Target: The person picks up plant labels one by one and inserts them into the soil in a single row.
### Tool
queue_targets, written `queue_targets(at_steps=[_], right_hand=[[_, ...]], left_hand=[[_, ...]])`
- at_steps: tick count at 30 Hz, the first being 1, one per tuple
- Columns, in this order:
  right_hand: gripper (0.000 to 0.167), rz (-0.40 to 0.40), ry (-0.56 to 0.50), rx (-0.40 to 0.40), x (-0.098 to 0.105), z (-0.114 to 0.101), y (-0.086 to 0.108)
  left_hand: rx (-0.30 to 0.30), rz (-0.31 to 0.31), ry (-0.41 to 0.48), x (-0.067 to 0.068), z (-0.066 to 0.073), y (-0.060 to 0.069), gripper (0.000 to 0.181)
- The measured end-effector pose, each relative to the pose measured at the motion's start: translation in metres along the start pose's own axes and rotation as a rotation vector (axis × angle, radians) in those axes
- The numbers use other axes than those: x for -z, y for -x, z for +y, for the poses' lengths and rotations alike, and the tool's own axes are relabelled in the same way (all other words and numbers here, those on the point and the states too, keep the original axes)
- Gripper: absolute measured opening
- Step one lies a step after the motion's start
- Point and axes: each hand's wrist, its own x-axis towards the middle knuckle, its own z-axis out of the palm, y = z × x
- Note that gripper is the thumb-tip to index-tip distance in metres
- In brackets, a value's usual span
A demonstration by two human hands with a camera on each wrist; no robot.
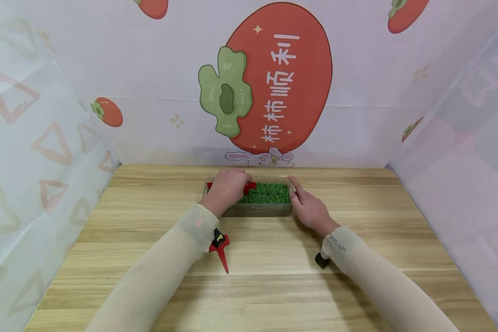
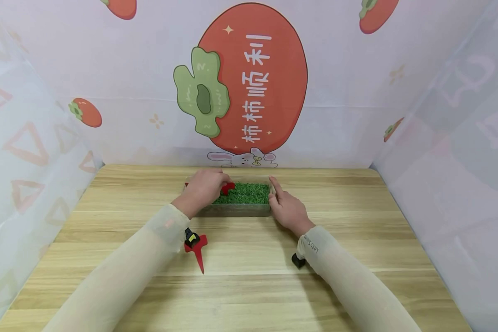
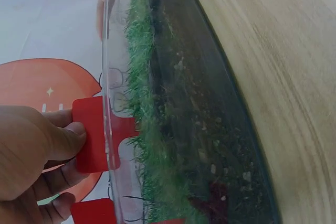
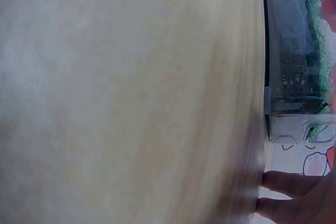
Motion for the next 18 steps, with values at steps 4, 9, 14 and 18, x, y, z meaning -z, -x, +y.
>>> queue_targets(at_steps=[4,9,14,18], right_hand=[[0.057,0.002,-0.001,0.004,-0.0001,0.0008,-0.0006],[0.057,0.006,0.003,0.008,-0.0012,0.0031,-0.0008],[0.056,0.011,0.001,0.006,-0.0014,0.0029,-0.0008],[0.056,0.006,-0.005,0.008,-0.0005,0.0019,-0.0011]], left_hand=[[0.001,-0.021,-0.004,0.0023,0.0004,-0.0012,0.036],[-0.001,-0.028,-0.007,0.0024,0.0016,-0.0016,0.037],[-0.010,-0.015,-0.021,0.0038,0.0021,0.0004,0.035],[-0.008,-0.018,-0.031,0.0083,0.0025,0.0029,0.035]])
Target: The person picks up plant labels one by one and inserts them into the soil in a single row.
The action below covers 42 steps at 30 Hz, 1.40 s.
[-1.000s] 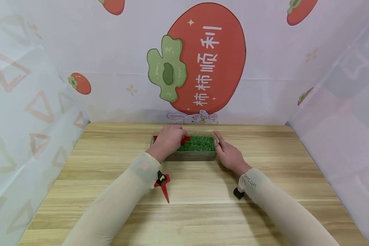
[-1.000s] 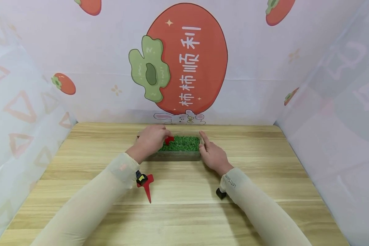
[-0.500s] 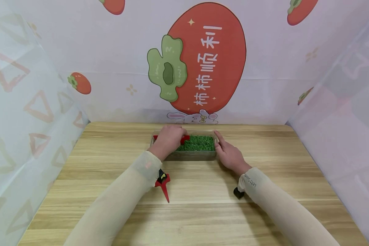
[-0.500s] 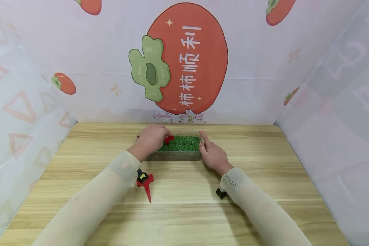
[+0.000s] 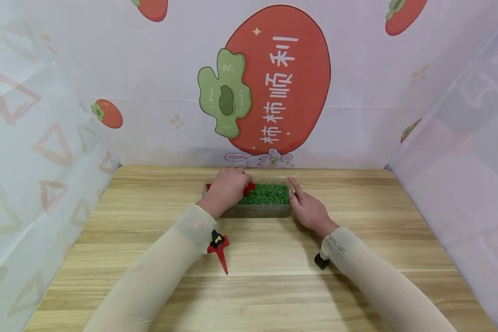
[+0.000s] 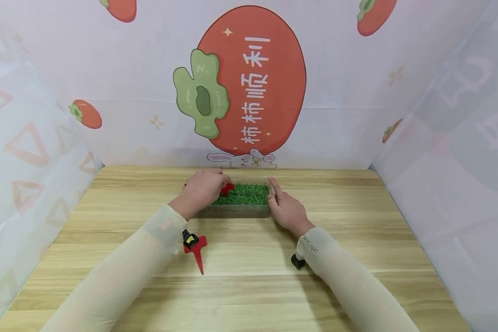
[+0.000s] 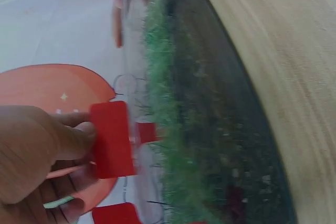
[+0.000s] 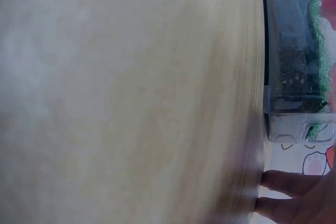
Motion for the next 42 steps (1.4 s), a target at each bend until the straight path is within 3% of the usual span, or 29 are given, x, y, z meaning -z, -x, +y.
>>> queue_targets(at_steps=[6,14,21,29,42], right_hand=[[0.057,0.003,0.006,-0.004,0.001,-0.001,0.001],[0.057,-0.012,-0.003,-0.009,0.001,-0.001,0.001],[0.057,-0.008,-0.005,-0.009,0.003,-0.002,0.002],[0.056,-0.004,-0.012,-0.015,0.001,-0.004,0.002],[0.057,-0.002,0.006,-0.015,-0.001,-0.002,0.000]], left_hand=[[-0.004,0.021,0.042,0.007,-0.002,0.006,0.036],[-0.015,0.125,0.104,0.002,-0.018,0.016,0.027],[-0.031,0.117,0.063,-0.003,-0.024,0.017,0.024],[-0.005,0.114,0.076,-0.008,-0.023,0.015,0.030],[0.002,0.118,0.090,-0.010,-0.023,0.016,0.019]])
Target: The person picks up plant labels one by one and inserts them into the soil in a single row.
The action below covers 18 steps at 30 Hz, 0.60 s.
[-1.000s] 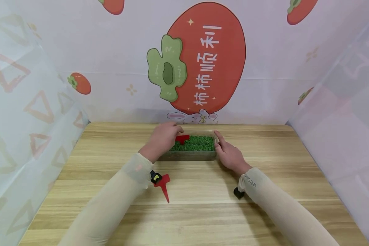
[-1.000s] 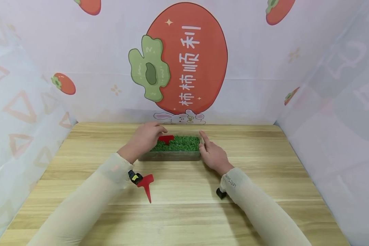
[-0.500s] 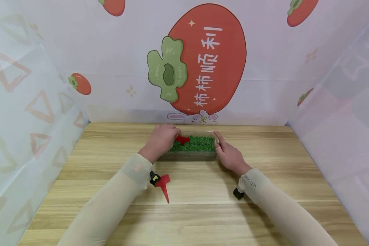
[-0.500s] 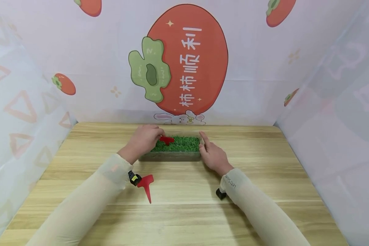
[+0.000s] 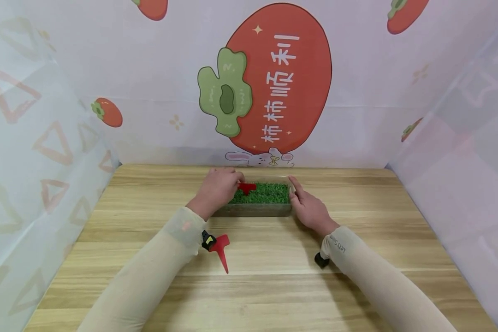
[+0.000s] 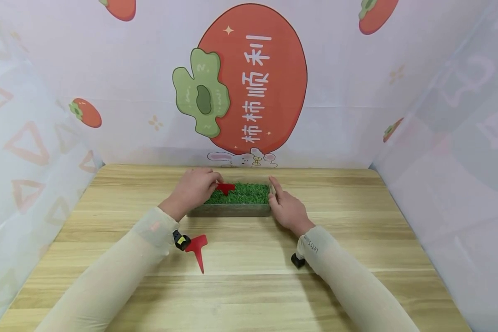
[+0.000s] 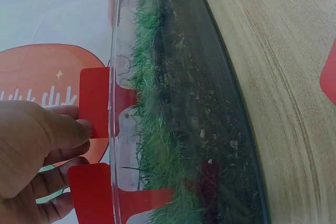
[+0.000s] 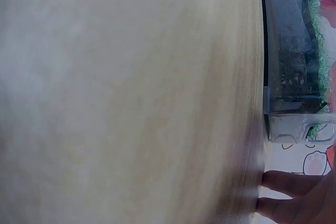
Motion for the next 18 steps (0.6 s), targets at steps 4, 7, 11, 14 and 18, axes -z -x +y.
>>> queue_targets(at_steps=[4,7,11,14,18], right_hand=[[0.057,-0.001,0.001,0.001,-0.001,0.000,0.000],[0.057,-0.001,0.000,0.001,-0.001,0.001,-0.001],[0.057,0.003,-0.006,0.007,-0.001,0.001,-0.001],[0.057,0.003,-0.007,0.009,0.000,0.001,-0.001],[0.057,-0.005,-0.009,0.006,0.000,0.001,0.000]], left_hand=[[0.006,-0.008,0.010,-0.001,-0.001,0.001,0.020],[0.010,-0.002,0.030,-0.001,-0.001,0.002,0.020],[0.000,0.036,0.068,0.000,-0.003,0.005,0.020],[-0.012,0.080,0.110,0.003,-0.007,0.011,0.019],[-0.012,0.143,0.185,0.007,-0.013,0.026,0.018]])
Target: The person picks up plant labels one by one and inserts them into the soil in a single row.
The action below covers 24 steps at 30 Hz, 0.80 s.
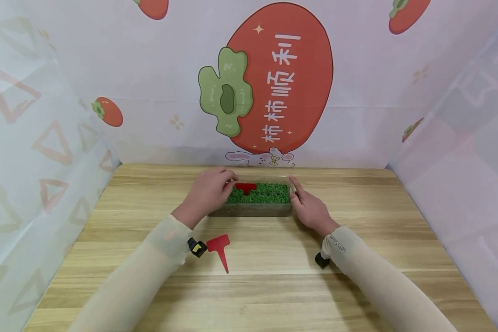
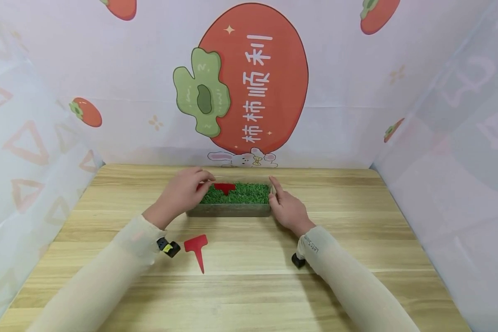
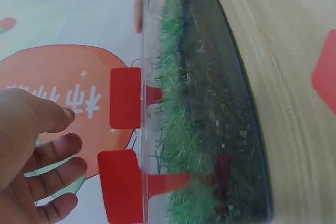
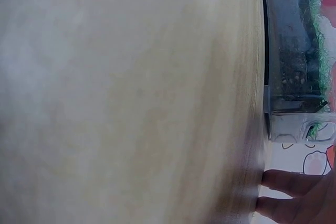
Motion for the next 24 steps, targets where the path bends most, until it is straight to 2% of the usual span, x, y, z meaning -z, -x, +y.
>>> queue_targets(at_steps=[4,9,12,19,24], right_hand=[[0.058,-0.005,-0.001,0.002,0.001,-0.001,0.000],[0.057,0.004,0.003,0.002,0.002,-0.001,0.001],[0.057,0.008,0.005,0.000,0.002,-0.001,0.001],[0.057,-0.007,-0.002,-0.009,0.002,-0.002,0.002],[0.057,-0.003,0.003,-0.008,0.001,-0.003,0.001]], left_hand=[[0.026,0.028,0.069,0.009,-0.003,0.021,0.019],[0.084,-0.020,0.140,0.019,-0.003,0.048,0.023],[0.118,-0.045,0.173,0.022,-0.001,0.060,0.026],[0.179,-0.138,0.254,0.024,0.012,0.083,0.036],[0.194,-0.182,0.243,0.016,0.019,0.097,0.044]])
